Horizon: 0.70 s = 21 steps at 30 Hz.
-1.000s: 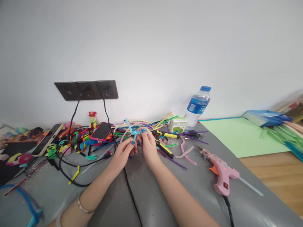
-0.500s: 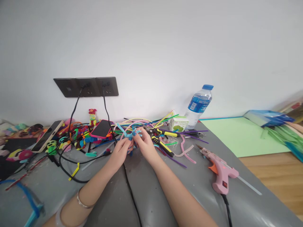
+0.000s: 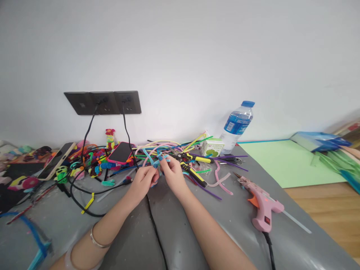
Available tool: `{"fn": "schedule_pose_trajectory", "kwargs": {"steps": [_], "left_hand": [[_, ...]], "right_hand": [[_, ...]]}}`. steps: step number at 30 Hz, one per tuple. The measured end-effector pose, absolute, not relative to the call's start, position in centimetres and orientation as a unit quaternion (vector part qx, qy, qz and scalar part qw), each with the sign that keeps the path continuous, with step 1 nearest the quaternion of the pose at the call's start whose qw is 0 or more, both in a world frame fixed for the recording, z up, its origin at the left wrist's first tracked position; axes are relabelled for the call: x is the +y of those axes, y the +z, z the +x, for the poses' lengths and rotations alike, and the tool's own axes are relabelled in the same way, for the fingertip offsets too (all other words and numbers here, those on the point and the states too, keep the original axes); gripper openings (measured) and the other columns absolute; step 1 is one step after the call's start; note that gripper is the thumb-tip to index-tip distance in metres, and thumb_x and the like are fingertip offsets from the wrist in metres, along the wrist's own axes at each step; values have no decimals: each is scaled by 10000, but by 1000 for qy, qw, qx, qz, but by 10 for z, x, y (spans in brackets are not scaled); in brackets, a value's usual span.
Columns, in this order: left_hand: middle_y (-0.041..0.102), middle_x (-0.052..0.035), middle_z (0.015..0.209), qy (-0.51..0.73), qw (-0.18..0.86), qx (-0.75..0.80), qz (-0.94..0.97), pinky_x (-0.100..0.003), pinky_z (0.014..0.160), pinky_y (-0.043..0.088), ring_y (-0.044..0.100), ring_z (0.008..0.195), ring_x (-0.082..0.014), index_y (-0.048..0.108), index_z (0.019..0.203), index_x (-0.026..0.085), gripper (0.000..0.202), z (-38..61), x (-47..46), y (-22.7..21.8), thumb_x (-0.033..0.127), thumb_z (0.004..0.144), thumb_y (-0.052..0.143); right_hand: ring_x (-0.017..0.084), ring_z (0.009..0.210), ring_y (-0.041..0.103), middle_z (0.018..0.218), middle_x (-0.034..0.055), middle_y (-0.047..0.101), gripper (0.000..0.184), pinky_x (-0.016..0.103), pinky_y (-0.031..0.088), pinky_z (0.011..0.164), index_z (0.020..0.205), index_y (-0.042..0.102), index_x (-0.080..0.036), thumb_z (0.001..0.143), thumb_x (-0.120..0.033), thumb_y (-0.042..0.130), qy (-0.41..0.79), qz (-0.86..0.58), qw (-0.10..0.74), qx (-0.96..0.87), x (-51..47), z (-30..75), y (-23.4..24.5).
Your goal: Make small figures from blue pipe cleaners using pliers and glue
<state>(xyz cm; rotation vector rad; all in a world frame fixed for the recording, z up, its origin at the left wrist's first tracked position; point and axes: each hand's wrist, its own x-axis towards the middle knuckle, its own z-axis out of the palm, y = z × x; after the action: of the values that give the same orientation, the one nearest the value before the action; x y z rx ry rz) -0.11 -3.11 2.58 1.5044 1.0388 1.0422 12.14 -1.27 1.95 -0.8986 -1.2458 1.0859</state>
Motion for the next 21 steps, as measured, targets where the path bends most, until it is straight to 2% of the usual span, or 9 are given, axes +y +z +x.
{"fn": "schedule_pose_trajectory", "kwargs": {"steps": [3,9,13,16,19,21], "left_hand": [[340,40,416,429,559,387,595,-276,520,251,302,441,-95,305,495,214,362,-1,-31,29,299,829,416],[333,43,461,475,586,355,551,-275,542,253,278,482,-96,330,531,205,336,-1,-27,30,319,826,443],[325,44,510,455,601,381,536,-257,502,214,266,494,-96,339,558,206,329,-3,-24,25,362,822,458],[352,47,543,439,580,419,543,-247,476,171,268,476,-90,452,621,191,299,-6,-20,22,397,835,486],[445,29,599,455,515,428,587,-239,504,234,349,514,-104,575,720,179,224,-8,-18,22,368,835,538],[507,8,646,463,456,426,629,-240,553,280,411,572,-120,597,704,177,160,-9,-19,24,294,811,578]], "right_hand": [[84,474,231,494,-78,261,538,249,244,473,558,307,-223,795,-590,622,549,-364,592,-465,-12,118,17],[82,454,236,481,-88,249,521,239,250,451,559,319,-223,768,-565,651,635,-330,570,-404,-13,117,19],[90,457,306,493,-70,307,506,250,278,468,557,352,-218,829,-570,594,547,-354,590,-476,-11,122,16],[95,473,303,508,-61,322,483,256,262,476,578,370,-219,864,-560,556,448,-401,590,-539,-11,125,14],[97,493,260,528,-64,293,440,256,233,477,605,363,-221,883,-518,533,400,-427,591,-555,-13,128,13],[96,502,255,537,-61,293,415,254,225,480,604,359,-219,884,-473,531,380,-439,589,-562,-14,128,15]]}}
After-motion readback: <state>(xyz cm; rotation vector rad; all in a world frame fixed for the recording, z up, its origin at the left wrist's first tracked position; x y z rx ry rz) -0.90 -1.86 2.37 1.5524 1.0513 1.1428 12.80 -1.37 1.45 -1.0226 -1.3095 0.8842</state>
